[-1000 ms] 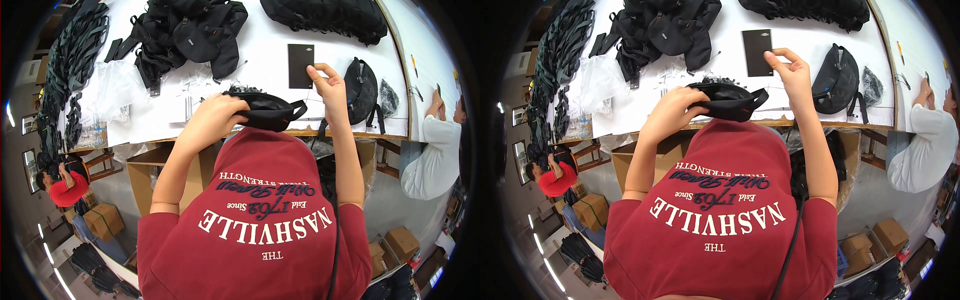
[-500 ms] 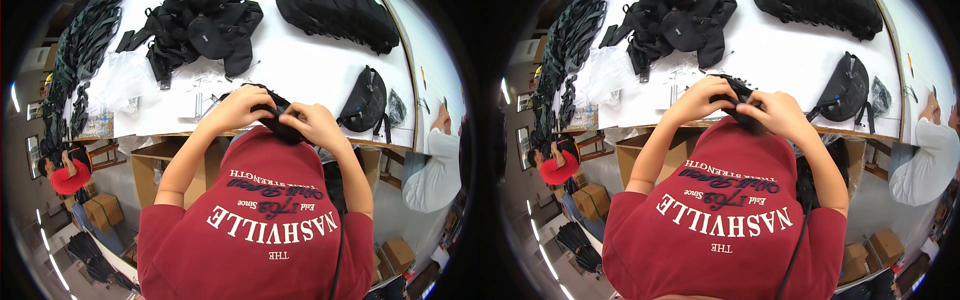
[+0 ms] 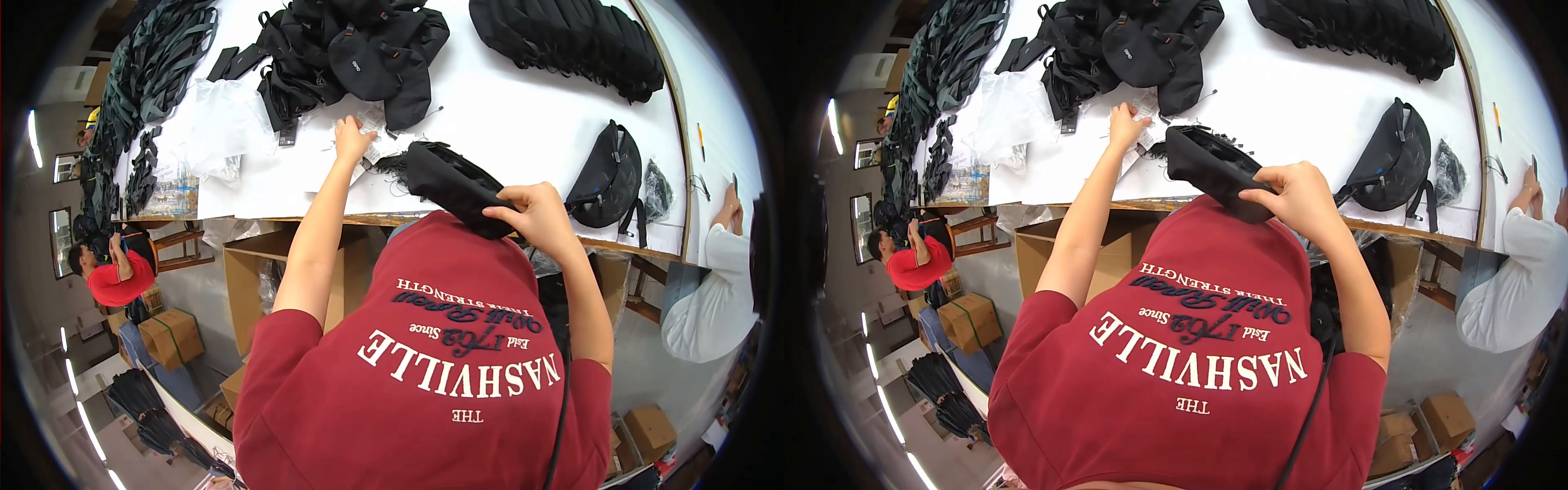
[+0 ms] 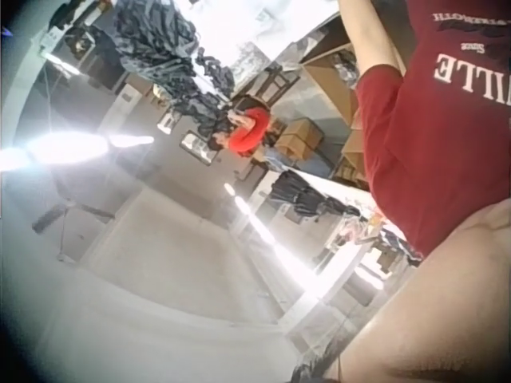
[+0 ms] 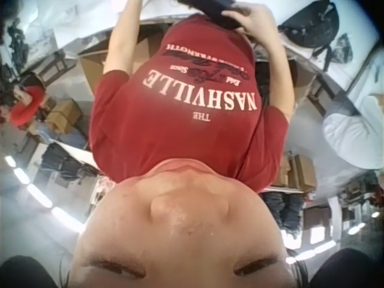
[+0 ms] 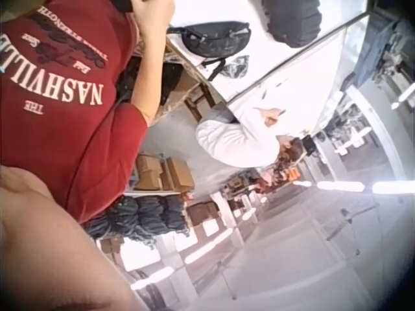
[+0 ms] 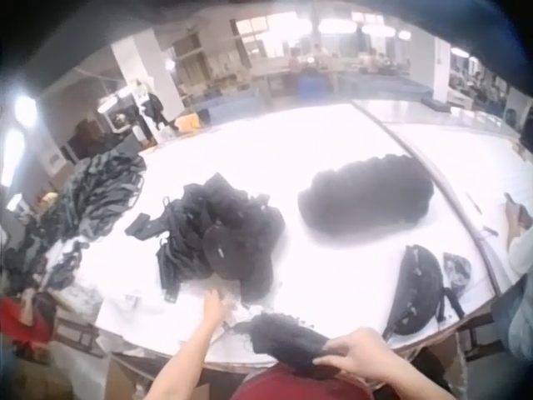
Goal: Inspecting and organizing black fabric pouches at a manufacturing workstation.
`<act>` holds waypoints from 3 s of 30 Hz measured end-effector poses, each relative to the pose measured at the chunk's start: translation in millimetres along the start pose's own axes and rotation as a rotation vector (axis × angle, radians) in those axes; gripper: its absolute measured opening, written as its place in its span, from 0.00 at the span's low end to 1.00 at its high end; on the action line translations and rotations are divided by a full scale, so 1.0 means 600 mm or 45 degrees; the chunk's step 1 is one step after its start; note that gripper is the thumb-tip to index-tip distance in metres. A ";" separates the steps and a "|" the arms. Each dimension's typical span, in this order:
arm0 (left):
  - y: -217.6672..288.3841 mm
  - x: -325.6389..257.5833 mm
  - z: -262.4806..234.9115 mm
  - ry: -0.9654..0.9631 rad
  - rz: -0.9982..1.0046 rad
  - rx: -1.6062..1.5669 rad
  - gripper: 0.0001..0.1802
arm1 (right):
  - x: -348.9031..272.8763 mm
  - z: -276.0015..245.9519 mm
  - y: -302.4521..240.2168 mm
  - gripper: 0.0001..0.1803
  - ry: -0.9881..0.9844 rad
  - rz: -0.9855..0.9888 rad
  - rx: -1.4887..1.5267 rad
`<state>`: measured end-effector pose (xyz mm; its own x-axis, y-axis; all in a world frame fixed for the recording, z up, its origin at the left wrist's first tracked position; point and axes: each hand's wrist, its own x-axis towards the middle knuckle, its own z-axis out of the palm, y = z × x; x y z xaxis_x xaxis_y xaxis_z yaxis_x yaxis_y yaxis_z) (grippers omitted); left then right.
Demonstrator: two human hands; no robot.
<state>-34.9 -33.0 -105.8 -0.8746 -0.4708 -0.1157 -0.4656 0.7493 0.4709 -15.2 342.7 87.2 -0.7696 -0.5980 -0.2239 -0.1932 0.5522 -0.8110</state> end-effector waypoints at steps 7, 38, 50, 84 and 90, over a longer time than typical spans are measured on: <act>0.075 -0.031 -0.054 0.317 0.107 -0.472 0.14 | -0.009 0.001 0.019 0.11 0.399 -0.298 -0.545; 0.280 -0.239 -0.128 -0.912 -0.236 -2.530 0.24 | 0.020 0.035 -0.074 0.09 0.797 -0.331 0.118; 0.311 -0.250 -0.151 -0.473 -0.269 -2.250 0.19 | 0.022 0.053 -0.002 0.15 0.684 0.026 0.783; 0.387 -0.145 -0.198 -1.087 0.314 -1.880 0.14 | 0.042 -0.093 -0.131 0.02 0.799 -0.871 -0.573; 0.396 -0.114 -0.199 -0.857 0.156 -1.911 0.17 | 0.035 -0.079 -0.141 0.05 0.531 -0.881 -0.226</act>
<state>-69.6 121.7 118.8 -0.9784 0.1274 -0.1626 -0.2053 -0.5157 0.8318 -43.6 311.0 176.7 -0.5974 -0.5909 0.5422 -0.7726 0.2426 -0.5867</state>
